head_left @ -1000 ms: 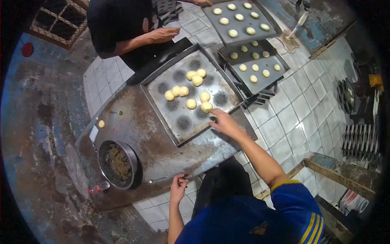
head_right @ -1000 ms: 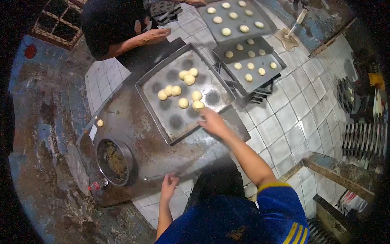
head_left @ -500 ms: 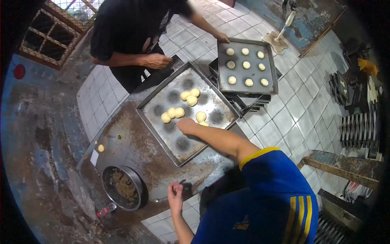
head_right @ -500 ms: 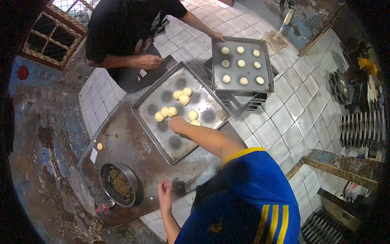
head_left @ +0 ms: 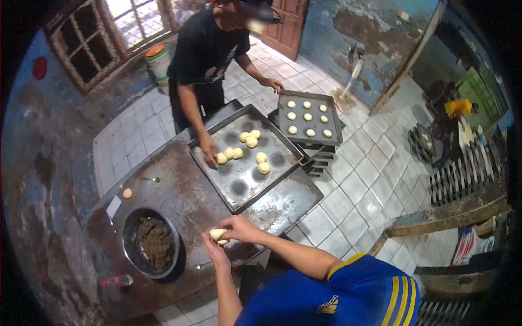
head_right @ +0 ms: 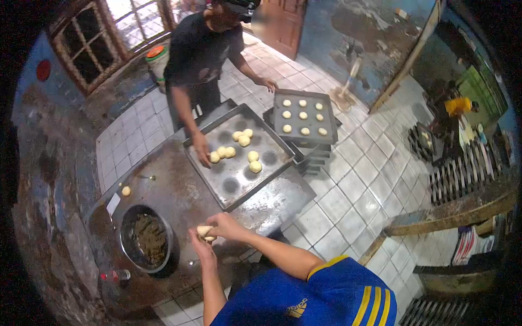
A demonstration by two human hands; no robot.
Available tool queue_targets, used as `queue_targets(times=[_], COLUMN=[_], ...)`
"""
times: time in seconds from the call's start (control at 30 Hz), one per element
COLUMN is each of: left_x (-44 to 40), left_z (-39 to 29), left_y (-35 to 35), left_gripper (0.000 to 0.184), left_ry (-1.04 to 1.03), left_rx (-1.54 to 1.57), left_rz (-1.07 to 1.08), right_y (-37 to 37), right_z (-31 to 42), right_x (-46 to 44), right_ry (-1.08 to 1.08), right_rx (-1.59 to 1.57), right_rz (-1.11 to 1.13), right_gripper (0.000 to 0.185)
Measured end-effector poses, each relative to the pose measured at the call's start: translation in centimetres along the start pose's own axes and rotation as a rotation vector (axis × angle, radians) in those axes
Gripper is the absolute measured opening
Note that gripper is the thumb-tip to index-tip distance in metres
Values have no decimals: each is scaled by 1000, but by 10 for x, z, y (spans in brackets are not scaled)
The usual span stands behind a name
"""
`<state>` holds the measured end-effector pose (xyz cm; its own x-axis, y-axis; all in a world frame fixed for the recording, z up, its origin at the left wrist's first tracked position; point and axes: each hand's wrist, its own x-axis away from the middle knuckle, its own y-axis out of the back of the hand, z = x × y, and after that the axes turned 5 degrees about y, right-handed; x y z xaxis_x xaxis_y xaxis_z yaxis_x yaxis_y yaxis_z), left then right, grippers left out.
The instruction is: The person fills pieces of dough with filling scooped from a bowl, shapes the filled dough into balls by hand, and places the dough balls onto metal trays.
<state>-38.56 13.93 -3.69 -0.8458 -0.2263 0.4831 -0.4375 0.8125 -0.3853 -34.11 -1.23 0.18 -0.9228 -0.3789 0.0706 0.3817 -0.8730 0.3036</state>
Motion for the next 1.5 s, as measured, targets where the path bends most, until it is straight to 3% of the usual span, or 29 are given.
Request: queue_targets(times=[0.03, 0.1, 0.17, 0.23, 0.37, 0.47, 0.5, 0.57, 0.6, 0.63, 0.7, 0.73, 0.77, 0.83, 0.9, 0.97, 1.0, 1.03, 1.07, 1.1, 1.13, 1.17, 1.2, 1.27, 1.3, 1.37, 1.43, 1.47, 1.5], left_x=[6, 18, 22, 35, 53, 44, 43, 54, 47, 59, 82, 74, 72, 86, 97, 86, 69, 78, 62, 51, 58, 58, 52, 64, 56, 52, 50, 51, 48], left_z=[-12, -29, -38, -56, -80, -79, -80, -95, -89, -105, -130, -126, -119, -128, -135, -123, -103, -117, -104, -81, -66, -59, -60, -74, -70, -87, -109, -137, -145], left_y=[7, 33, 55, 68, 93, 102, 92, 78, 75, 72, 71, 72, 77, 81, 72, 86, 116, 118, 135, 153, 165, 175, 187, 194, 208, 230, 264, 277, 293], left_gripper=[52, 52, 49, 47, 57, 60, 56, 59, 59, 59, 56, 46, 46, 39, 35, 37, 38, 44, 39, 35, 35, 35, 45, 60, 77, 64, 57, 36, 37], left_ry=[-10, -123, -144, -360, -379, -412, -459, -470, -314, -333, -273, -368, -382, -383, -364, -311, -257, -259, -243, -206, -170, -332, -491, -626, -483, -376, -411, -647, -667], left_rx=[16, -334, -270, -239, -65, 14, -101, -177, 112, 131, 459, 389, 415, 156, 298, 388, 490, 569, 435, 304, 340, -34, -420, -366, -357, -327, -577, -861, -810], left_rz=[-12, -84, -122, -142, -225, -178, -274, -256, -305, -333, 225, 76, 46, -17, -142, -310, -114, -56, -154, -250, -303, -130, 66, 57, 115, 80, 33, -129, -204], right_y=[-15, -44, -71, -88, -117, -139, -142, -146, -145, -145, -142, -134, -129, -131, -140, -141, -133, -128, -132, -131, -135, -141, -150, -177, -187, -207, -232, -250, -270], right_z=[9, 24, 43, 63, 88, 103, 108, 118, 122, 118, 107, 128, 130, 130, 138, 118, 132, 149, 149, 162, 174, 184, 190, 190, 193, 171, 154, 165, 157], right_x=[4, 13, 21, 24, 29, 25, 23, 16, 9, 1, -15, -12, -15, -17, -14, -17, -14, -16, -22, -22, -23, -27, -32, -40, -47, -72, -106, -125, -145], right_ry=[9, 65, 118, 170, 357, 338, 356, 185, 285, 298, 181, 198, 192, 178, 161, 103, 64, 24, 40, -77, -49, -4, 298, 252, 253, 196, 24, 34, 100], right_rx=[8, -59, -73, -93, -218, -136, -135, -286, -305, -306, -495, -592, -580, -534, -589, -427, -417, -403, -407, -429, -316, -206, 220, 344, 477, 541, 383, 413, 504], right_rz=[18, 2, 51, 90, 206, -35, -18, -169, -250, -213, -117, -100, -59, 13, -17, 68, 167, 272, 347, 488, 578, 661, 593, 580, 543, 599, 702, 711, 706], right_gripper=[38, 37, 38, 39, 41, 34, 34, 28, 31, 31, 28, 24, 24, 24, 27, 30, 31, 33, 33, 32, 33, 34, 33, 35, 37, 43, 48, 54, 57])
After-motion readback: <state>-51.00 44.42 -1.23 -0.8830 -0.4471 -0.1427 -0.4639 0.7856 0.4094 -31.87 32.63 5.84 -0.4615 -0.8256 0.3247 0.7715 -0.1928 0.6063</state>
